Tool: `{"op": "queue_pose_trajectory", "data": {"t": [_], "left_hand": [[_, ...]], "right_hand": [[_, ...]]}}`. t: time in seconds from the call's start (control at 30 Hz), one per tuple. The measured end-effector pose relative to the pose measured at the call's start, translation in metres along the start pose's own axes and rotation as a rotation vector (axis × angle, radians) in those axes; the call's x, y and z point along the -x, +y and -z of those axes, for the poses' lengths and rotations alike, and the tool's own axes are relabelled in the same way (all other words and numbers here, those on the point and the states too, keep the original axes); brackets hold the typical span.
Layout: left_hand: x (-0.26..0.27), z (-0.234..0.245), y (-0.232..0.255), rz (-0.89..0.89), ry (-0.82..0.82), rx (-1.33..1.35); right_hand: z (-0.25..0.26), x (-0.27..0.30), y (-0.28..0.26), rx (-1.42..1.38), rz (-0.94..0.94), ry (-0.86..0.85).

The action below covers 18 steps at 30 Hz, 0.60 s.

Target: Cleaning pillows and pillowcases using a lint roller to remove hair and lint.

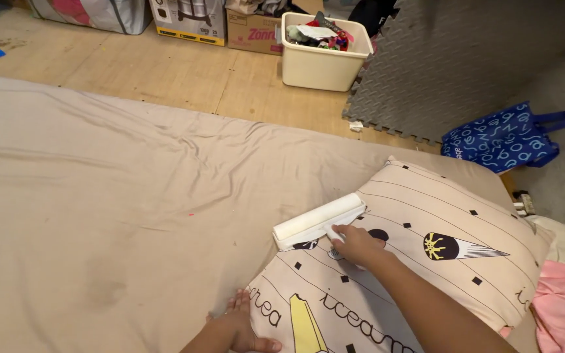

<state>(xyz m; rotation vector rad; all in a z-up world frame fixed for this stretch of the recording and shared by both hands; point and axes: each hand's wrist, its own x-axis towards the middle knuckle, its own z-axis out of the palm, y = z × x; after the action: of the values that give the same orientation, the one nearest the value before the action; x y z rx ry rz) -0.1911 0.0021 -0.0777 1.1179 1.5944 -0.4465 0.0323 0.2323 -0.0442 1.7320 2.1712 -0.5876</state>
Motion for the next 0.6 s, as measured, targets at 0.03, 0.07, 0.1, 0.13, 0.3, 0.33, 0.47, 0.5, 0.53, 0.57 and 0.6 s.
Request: {"op": "queue_pose_trajectory", "data": {"t": [0.03, 0.07, 0.1, 0.13, 0.3, 0.33, 0.47, 0.5, 0.53, 0.57, 0.6], "left_hand": [[0.0, 0.001, 0.0, -0.012, 0.001, -0.022], [0.0, 0.003, 0.001, -0.024, 0.003, -0.043], [-0.001, 0.003, 0.001, -0.028, 0.007, -0.047], [-0.002, 0.002, 0.002, -0.006, 0.011, -0.035], [0.002, -0.001, 0.001, -0.011, 0.043, -0.04], [0.003, -0.001, 0.002, -0.007, 0.054, -0.031], [-0.007, 0.0, 0.009, -0.066, 0.251, -0.146], [-0.002, 0.003, 0.02, -0.07, 0.252, -0.149], [0.004, 0.008, 0.03, -0.128, 0.331, -0.111], [0.009, 0.012, 0.04, -0.187, 0.409, -0.075], [0.008, 0.011, 0.056, -0.19, 0.411, -0.08]], "right_hand": [[0.004, 0.007, 0.003, -0.073, 0.02, -0.027], [0.009, 0.015, 0.006, -0.145, 0.041, -0.053], [0.02, 0.03, 0.005, -0.146, 0.039, -0.047], [0.031, 0.045, 0.004, -0.193, 0.005, -0.104], [0.062, 0.107, 0.041, -0.198, 0.021, -0.175], [0.07, 0.124, 0.048, -0.193, -0.03, -0.222], [0.073, 0.153, 0.12, -0.149, -0.002, -0.292], [0.071, 0.154, 0.144, -0.15, -0.006, -0.289], [0.069, 0.154, 0.167, -0.146, 0.089, -0.267], [0.066, 0.154, 0.19, -0.143, 0.184, -0.243], [0.076, 0.173, 0.174, -0.146, 0.181, -0.238]]}}
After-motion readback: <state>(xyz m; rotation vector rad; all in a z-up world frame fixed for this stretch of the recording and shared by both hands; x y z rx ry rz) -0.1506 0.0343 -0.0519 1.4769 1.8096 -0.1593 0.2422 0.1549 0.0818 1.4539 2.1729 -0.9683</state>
